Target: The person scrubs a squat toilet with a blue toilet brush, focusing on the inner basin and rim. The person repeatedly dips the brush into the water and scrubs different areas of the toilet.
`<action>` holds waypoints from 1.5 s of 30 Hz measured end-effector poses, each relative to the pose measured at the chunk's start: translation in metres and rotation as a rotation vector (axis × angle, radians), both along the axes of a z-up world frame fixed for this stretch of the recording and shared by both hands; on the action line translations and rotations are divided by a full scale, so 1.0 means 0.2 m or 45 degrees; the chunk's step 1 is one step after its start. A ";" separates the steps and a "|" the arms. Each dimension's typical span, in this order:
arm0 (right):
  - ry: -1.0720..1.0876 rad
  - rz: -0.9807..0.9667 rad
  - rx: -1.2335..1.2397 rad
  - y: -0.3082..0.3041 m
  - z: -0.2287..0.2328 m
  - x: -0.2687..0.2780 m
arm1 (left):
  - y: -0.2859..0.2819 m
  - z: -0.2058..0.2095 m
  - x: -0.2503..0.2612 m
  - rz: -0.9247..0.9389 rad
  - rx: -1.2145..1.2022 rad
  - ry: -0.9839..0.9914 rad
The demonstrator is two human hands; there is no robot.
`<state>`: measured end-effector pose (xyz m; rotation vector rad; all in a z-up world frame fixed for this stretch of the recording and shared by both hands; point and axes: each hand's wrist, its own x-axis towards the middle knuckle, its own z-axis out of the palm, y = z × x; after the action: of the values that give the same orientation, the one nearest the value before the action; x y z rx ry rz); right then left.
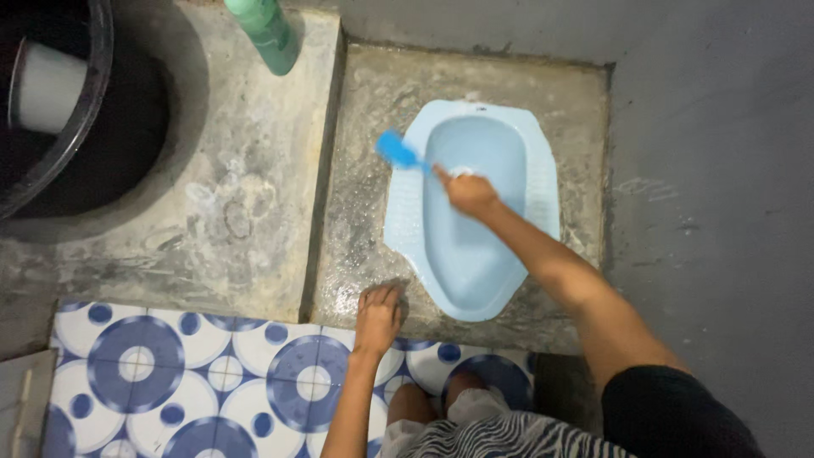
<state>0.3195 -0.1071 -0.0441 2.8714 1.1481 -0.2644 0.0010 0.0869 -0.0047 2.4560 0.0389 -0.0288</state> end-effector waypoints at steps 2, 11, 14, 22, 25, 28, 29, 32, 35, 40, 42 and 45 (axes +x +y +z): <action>0.066 -0.148 0.047 0.00 0.06 -0.02 | -0.03 -0.01 0.01 -0.030 0.016 -0.030; -0.035 -0.559 0.138 -0.02 -0.08 0.25 | -0.10 -0.02 0.14 -0.050 -0.029 -0.028; 0.060 -0.438 0.034 0.05 -0.11 0.17 | -0.13 0.03 0.17 -0.072 -0.029 -0.051; -0.034 -0.492 0.145 0.21 -0.09 0.29 | -0.12 0.05 0.18 -0.018 0.014 -0.073; 0.026 -0.490 0.143 0.19 -0.06 0.27 | -0.16 0.03 0.19 -0.041 -0.010 -0.075; -0.010 -0.677 0.176 0.04 -0.09 0.45 | -0.18 0.05 0.22 -0.076 -0.006 -0.092; -0.081 -0.610 0.199 0.05 -0.17 0.44 | -0.19 0.06 0.22 -0.076 0.000 -0.074; -0.214 -0.473 0.245 0.12 -0.34 0.41 | -0.19 0.06 0.23 -0.077 0.014 -0.037; -0.128 -0.456 0.240 0.19 -0.40 0.32 | -0.19 0.05 0.25 -0.079 0.037 -0.018; -0.039 -0.791 0.183 -0.36 -0.34 0.37 | -0.24 0.03 0.23 -0.141 0.064 -0.022; -0.028 -0.913 0.169 -0.67 -0.25 0.28 | -0.29 0.04 0.26 -0.173 0.033 -0.016; 0.008 -1.077 0.169 -0.85 -0.14 0.10 | -0.33 0.08 0.28 -0.173 -0.047 -0.027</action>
<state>0.3395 -0.2780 -0.0714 3.2890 -0.1239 -0.2123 0.0565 0.0214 0.0104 2.4183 -0.1363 -0.0623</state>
